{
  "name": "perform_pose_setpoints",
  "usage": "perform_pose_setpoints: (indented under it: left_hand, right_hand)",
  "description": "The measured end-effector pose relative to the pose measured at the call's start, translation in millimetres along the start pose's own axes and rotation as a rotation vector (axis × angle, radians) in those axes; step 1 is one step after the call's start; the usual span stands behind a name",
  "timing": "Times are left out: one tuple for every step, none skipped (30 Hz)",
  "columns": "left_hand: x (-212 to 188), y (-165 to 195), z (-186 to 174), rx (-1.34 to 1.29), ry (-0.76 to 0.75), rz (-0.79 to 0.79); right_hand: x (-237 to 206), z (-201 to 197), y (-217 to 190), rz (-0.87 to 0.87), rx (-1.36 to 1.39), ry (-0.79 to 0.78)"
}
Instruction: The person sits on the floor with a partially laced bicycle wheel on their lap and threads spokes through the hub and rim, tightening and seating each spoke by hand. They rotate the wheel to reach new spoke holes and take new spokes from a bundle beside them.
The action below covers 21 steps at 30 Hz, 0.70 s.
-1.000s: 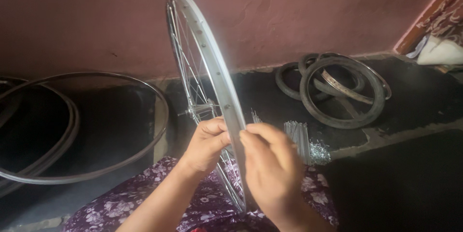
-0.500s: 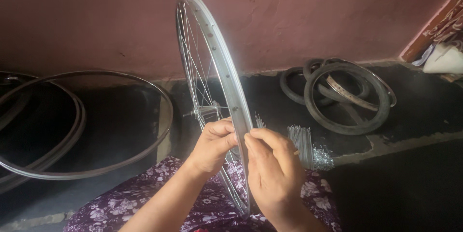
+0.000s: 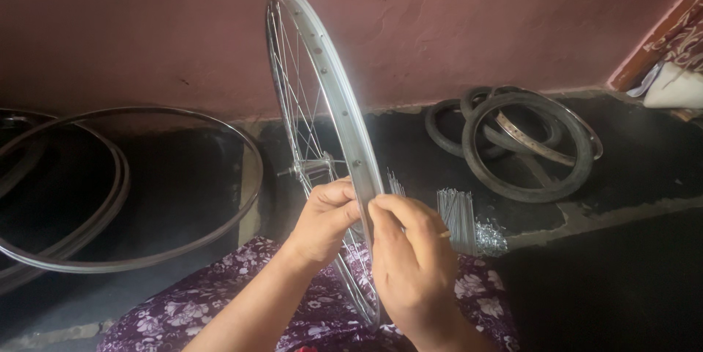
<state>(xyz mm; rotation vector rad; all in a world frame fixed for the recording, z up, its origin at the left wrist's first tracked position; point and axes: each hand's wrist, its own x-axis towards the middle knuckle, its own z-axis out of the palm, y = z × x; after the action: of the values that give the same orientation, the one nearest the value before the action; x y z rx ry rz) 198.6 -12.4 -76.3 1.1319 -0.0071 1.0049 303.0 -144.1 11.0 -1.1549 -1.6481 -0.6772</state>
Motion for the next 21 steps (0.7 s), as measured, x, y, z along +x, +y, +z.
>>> perform_pose_setpoints:
  left_hand:
    - [0.0, -0.1, 0.3, -0.002, 0.004, 0.003]
    - [-0.1, 0.0, 0.5, -0.004, 0.009, 0.005]
    - [-0.5, 0.1, 0.8, -0.004, 0.003, 0.009]
    - [-0.8, 0.4, 1.0, -0.005, -0.003, 0.013]
    - [-1.2, 0.7, 1.1, -0.006, -0.009, 0.016]
    - [-1.6, 0.8, 1.2, -0.007, -0.005, 0.009]
    - [-1.8, 1.0, 1.3, -0.008, -0.001, 0.003]
    - [-1.7, 1.1, 1.3, -0.008, 0.001, -0.001]
    - [-1.5, 1.1, 1.3, -0.011, 0.007, -0.006]
    - [-1.3, 1.0, 1.4, -0.014, 0.014, -0.011]
    - [-1.0, 0.7, 1.5, -0.018, 0.022, -0.016]
    - [-0.6, 0.7, 1.6, -0.014, 0.024, -0.017]
    - [-0.2, 0.7, 1.7, -0.012, 0.027, -0.019]
    - [-0.1, 0.8, 1.9, -0.009, 0.03, -0.02]
    - [0.0, 1.4, 1.7, -0.012, 0.025, -0.027]
    - [0.0, 2.0, 1.5, -0.015, 0.02, -0.034]
    - [0.5, 2.9, 1.1, -0.018, 0.014, -0.041]
    - [-0.4, 4.5, 0.2, -0.022, -0.003, -0.057]
    - [-0.7, 6.2, -1.0, -0.027, -0.022, -0.073]
    - [-0.5, 7.6, -2.2, -0.03, -0.043, -0.089]
    - [-0.7, 8.7, -3.4, -0.037, -0.056, -0.096]
  right_hand:
    - [-0.2, 0.3, -0.2, 0.003, 0.004, 0.025]
    - [-0.3, 0.5, -0.6, 0.007, 0.009, 0.048]
    - [-0.6, 0.6, -0.8, 0.008, 0.011, 0.047]
    - [-0.9, 0.4, -1.0, 0.01, 0.012, 0.045]
    - [-1.0, 0.2, -1.1, 0.012, 0.012, 0.044]
    - [-1.0, -0.3, -1.0, -0.003, 0.009, 0.032]
    - [-0.8, -1.0, -0.7, -0.018, 0.005, 0.02]
    - [-0.2, -1.4, -0.4, -0.035, 0.001, 0.01]
    - [0.6, -1.8, 0.0, -0.039, 0.0, 0.007]
    - [1.5, -2.3, 0.1, -0.043, 0.0, 0.003]
    - [2.5, -2.6, 0.0, -0.047, 0.0, -0.001]
    - [3.5, -3.8, 0.3, -0.054, 0.008, -0.016]
    - [4.4, -4.6, -0.1, -0.061, 0.015, -0.033]
    - [5.1, -4.9, -0.6, -0.068, 0.022, -0.05]
    - [5.8, -5.2, -1.2, -0.074, 0.015, -0.058]
    - [6.1, -4.5, -2.2, -0.081, 0.007, -0.066]
    - [6.6, -4.0, -2.6, -0.087, 0.0, -0.073]
    - [6.0, -4.8, -3.2, -0.095, -0.013, -0.079]
    - [5.4, -5.1, -3.6, -0.103, -0.028, -0.084]
    - [4.8, -5.3, -3.2, -0.111, -0.043, -0.087]
    - [3.7, -5.9, -2.7, -0.099, -0.038, -0.078]
